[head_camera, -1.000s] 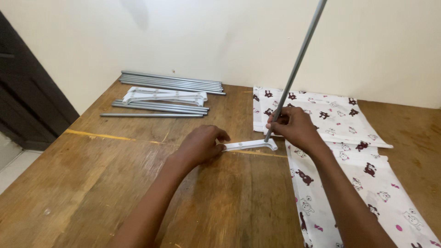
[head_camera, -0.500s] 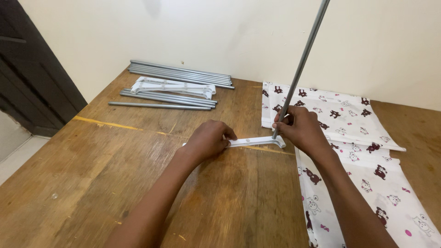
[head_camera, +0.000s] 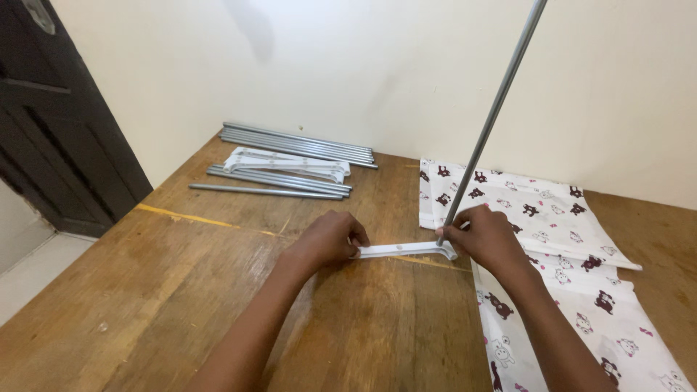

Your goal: The person assembles a small shelving unit by inserting metal rods into plastic connectors and attaching patterned fabric panels. They repeatedly adjust the frame and insert rods to secure the structure.

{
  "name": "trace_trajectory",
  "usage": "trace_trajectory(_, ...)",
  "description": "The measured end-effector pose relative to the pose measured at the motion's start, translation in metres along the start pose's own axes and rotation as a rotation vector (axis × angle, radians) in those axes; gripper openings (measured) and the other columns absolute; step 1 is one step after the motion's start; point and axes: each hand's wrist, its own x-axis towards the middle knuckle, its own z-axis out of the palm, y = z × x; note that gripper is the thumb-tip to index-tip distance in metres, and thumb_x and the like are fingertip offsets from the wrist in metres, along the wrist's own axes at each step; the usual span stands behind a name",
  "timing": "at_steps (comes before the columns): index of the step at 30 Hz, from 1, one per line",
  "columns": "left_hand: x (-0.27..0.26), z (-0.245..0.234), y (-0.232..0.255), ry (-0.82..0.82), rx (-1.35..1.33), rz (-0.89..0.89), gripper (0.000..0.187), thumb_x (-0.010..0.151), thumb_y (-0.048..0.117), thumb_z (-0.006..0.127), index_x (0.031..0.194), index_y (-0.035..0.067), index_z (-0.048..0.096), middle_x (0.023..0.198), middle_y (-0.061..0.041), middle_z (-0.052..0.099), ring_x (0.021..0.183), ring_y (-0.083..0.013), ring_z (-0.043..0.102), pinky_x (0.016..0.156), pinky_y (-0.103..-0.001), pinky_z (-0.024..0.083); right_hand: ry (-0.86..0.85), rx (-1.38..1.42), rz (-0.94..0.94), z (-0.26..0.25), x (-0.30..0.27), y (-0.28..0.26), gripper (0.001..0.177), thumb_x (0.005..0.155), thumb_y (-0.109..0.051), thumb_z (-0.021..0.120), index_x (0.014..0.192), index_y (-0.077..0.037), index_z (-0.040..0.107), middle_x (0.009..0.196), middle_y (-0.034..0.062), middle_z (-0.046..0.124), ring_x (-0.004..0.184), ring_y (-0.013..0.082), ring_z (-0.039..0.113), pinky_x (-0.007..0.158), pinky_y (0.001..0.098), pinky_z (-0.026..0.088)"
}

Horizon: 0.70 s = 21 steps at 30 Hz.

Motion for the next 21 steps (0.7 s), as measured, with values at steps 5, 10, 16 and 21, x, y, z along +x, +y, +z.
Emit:
trace_trajectory(5,-0.001,0.001,-0.005,-0.026,-0.098,-0.077,0.025,0.078,0.002,0.072,0.099,0.012,0.081,0.089,-0.010,0.079,0.077,-0.0241,0.078,0.073,-0.037,0.062,-0.231,0.137,0.003,-0.009,-0.002,-0.033,0.045,0.093,-0.043,0.070,0.078,-0.001,0.078,0.070,0.0140,0.079,0.064,0.0196,0.078,0.061,0.0309,0.063)
trace_trajectory(10,0.001,0.005,-0.010,0.030,-0.060,0.014,0.025,0.074,0.003,0.077,0.096,0.014,0.083,0.090,-0.008,0.079,0.082,-0.0223,0.076,0.077,-0.035,0.060,0.035,0.100,-0.357,0.032,0.081,-0.081,0.016,0.089,-0.019,0.072,0.093,-0.005,0.077,0.078,0.0129,0.077,0.066,0.0216,0.076,0.065,0.0364,0.061)
trace_trajectory(16,0.006,0.009,-0.014,0.030,-0.056,-0.016,0.028,0.072,0.005,0.079,0.097,0.016,0.082,0.093,-0.008,0.079,0.086,-0.0234,0.075,0.079,-0.037,0.059,0.208,-0.168,-0.596,0.104,0.193,-0.089,0.023,0.080,-0.006,0.067,0.100,-0.009,0.077,0.097,0.0168,0.074,0.093,0.0367,0.070,0.080,0.0494,0.056)
trace_trajectory(21,0.003,0.019,-0.015,0.112,-0.008,0.039,0.024,0.073,0.005,0.080,0.093,0.018,0.083,0.096,-0.008,0.077,0.091,-0.0271,0.072,0.083,-0.040,0.057,0.253,-0.311,-0.574,0.147,0.225,-0.073,0.013,0.086,-0.012,0.064,0.095,-0.005,0.071,0.098,0.0180,0.072,0.096,0.0376,0.069,0.082,0.0524,0.054)
